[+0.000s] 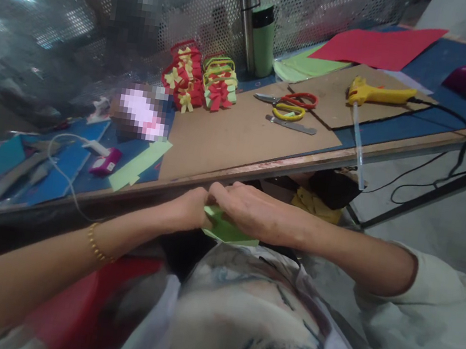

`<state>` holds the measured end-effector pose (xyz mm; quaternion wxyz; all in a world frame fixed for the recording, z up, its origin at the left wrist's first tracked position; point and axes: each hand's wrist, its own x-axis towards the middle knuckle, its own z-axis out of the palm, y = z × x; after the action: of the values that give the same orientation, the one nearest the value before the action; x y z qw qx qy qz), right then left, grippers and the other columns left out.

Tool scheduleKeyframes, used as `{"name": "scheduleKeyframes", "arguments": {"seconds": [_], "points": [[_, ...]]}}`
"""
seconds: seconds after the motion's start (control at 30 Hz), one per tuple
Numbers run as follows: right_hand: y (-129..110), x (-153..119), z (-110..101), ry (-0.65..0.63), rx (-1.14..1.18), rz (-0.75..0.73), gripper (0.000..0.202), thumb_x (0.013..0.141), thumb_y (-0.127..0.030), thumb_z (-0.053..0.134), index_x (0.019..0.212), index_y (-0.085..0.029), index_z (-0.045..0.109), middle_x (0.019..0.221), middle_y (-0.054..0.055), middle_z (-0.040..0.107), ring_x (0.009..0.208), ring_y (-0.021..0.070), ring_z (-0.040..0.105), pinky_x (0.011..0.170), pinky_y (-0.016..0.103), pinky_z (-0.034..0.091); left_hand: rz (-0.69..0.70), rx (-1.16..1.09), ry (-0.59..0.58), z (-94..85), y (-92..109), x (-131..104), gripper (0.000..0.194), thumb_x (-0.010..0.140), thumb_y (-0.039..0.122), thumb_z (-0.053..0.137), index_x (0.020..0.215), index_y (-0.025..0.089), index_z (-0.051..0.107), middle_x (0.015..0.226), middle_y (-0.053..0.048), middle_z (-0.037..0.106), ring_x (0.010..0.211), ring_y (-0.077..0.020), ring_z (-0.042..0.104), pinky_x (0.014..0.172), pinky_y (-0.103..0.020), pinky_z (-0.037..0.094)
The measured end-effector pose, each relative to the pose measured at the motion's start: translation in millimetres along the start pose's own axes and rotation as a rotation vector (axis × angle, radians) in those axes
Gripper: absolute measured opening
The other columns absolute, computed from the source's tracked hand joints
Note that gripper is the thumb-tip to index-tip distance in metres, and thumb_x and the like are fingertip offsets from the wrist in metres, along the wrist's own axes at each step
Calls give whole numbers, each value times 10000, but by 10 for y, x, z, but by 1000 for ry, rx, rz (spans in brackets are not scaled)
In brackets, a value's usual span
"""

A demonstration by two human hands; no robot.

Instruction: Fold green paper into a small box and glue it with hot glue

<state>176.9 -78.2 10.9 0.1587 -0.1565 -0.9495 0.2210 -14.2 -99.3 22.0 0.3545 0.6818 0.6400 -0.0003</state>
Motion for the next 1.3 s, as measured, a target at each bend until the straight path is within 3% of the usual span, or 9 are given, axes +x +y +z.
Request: {"name": "scheduleKeyframes", "arguments": {"seconds": [0.13,0.27,0.5,0.63,0.73,0.9,1.1,1.3], "points": [[-22,-33,-40,2,37,28,269,819,39,473,1006,-153,467,856,82,686,698,160,558,623,276,351,-25,-3,-15,9,-4,-3,46,613,193,687,622,152,668,588,34,573,613,-153,550,585,-264,440],[-16,-54,-36,35,42,31,277,806,39,471,986,-171,458,835,63,672,683,153,530,612,268,333,32,25,8,-2,55,-12,94,608,192,680,549,161,614,571,40,532,595,-129,490,521,-232,357],[48,-61,24,27,56,39,227,834,-16,497,984,-180,450,779,8,610,644,127,459,595,248,298,30,-21,-32,-4,79,-2,96,574,153,661,663,151,697,638,36,582,642,-145,532,543,-227,387],[41,-64,16,13,54,95,247,825,-6,538,982,-178,456,804,16,613,661,128,469,599,243,292,88,-103,-35,-9,94,3,11,583,167,660,578,158,658,605,39,561,637,-138,517,568,-232,401],[37,-57,19,-2,43,125,279,798,19,530,980,-181,463,786,12,607,661,137,478,597,245,287,78,-89,-31,-11,117,-13,72,588,182,663,539,163,614,587,38,541,621,-135,497,559,-235,380],[72,-59,66,-17,71,149,324,763,41,537,987,-185,476,808,18,628,677,146,524,594,246,290,67,-87,-42,-7,118,-38,170,573,157,638,483,172,494,537,61,383,562,-97,362,506,-224,281],[126,-114,128,43,106,147,185,889,-120,611,1017,-193,499,838,25,646,706,157,560,611,252,309,56,-47,-72,-39,122,-21,95,603,193,658,547,164,586,549,59,406,559,-101,366,507,-240,269],[148,-126,188,31,116,211,170,883,-142,630,980,-203,504,786,-2,629,657,137,546,580,243,293,-43,37,-10,37,207,-17,302,572,118,711,437,183,448,440,76,345,460,-75,306,454,-252,202]]}}
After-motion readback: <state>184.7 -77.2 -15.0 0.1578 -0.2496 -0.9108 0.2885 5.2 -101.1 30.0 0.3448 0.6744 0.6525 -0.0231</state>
